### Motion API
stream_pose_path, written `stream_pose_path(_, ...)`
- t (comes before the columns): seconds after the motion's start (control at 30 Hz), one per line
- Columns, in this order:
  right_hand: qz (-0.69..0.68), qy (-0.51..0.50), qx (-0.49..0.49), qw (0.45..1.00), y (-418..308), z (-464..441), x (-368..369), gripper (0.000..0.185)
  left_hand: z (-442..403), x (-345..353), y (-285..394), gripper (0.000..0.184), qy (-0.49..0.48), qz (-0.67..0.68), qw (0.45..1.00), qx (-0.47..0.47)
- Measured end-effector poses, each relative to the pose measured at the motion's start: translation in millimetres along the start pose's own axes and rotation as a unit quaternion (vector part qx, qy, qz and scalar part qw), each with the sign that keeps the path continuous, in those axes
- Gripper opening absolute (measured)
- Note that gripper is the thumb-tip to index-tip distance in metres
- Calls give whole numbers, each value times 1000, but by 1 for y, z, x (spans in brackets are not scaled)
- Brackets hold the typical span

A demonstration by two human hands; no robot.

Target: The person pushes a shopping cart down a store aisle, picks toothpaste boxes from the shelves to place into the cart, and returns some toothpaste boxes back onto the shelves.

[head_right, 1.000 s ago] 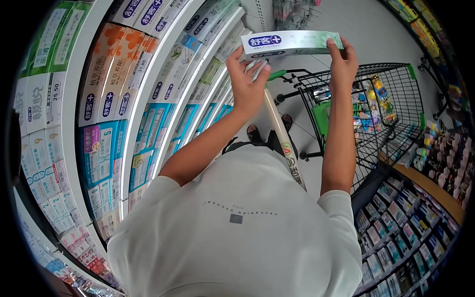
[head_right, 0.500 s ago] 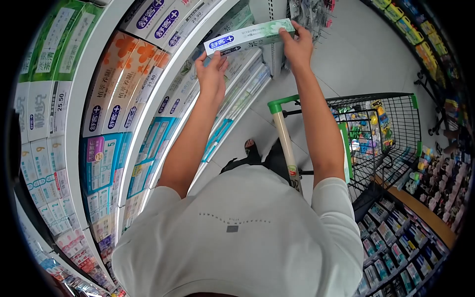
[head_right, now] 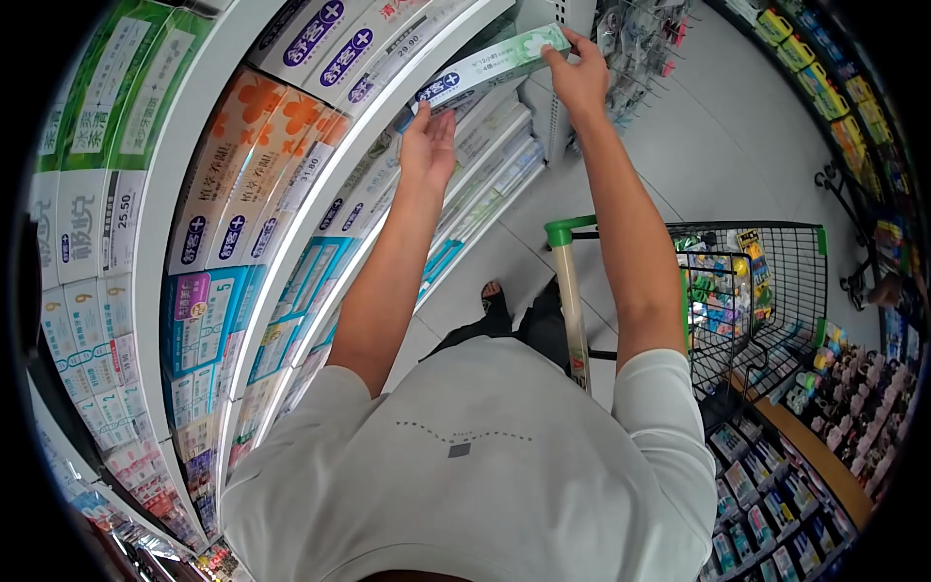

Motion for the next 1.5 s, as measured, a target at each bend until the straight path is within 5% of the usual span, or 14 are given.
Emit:
stream_pose_path(0.5, 22, -3, -64, 998, -4, -23, 57, 45, -6, 1, -5, 37, -4, 97, 994, -57)
stream_pose_path(0.7, 28, 7, -87, 996, -16, -18, 70, 48, -8, 4, -5, 26, 15, 118, 991, -65)
stream_pose_path(0.97, -181, 43, -36, 982, -6, -7, 74, 54, -11, 4, -6, 26, 27, 132, 990, -33)
stream_pose_path(1.2, -185, 48, -13, 981, -10, 10, 66, 55, -11, 7, -7, 19, 38, 122, 991, -42)
stream_pose_path(1.3, -107, 90, -102, 985, -12, 13, 66, 61, -12, 11, -5, 19, 41, 122, 991, -30)
stream_pose_path(1.4, -160, 1, 211, 964, 20, 20, 91, 76, -15, 14, -2, 27, 32, 104, 994, -12)
stream_pose_path(1.5, -186, -96, 286, 935, 26, 28, 109, 74, -20, 17, -1, 28, 42, 76, 996, -18)
Point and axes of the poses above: each hand's wrist, its own z-axis away from the middle knuckle, its own x-axis out of the palm, y = z × x, the point moved 6 cm from there along -z, towards the middle knuckle, and after that the axes turned 8 degrees about y, right-handed, at the moved point
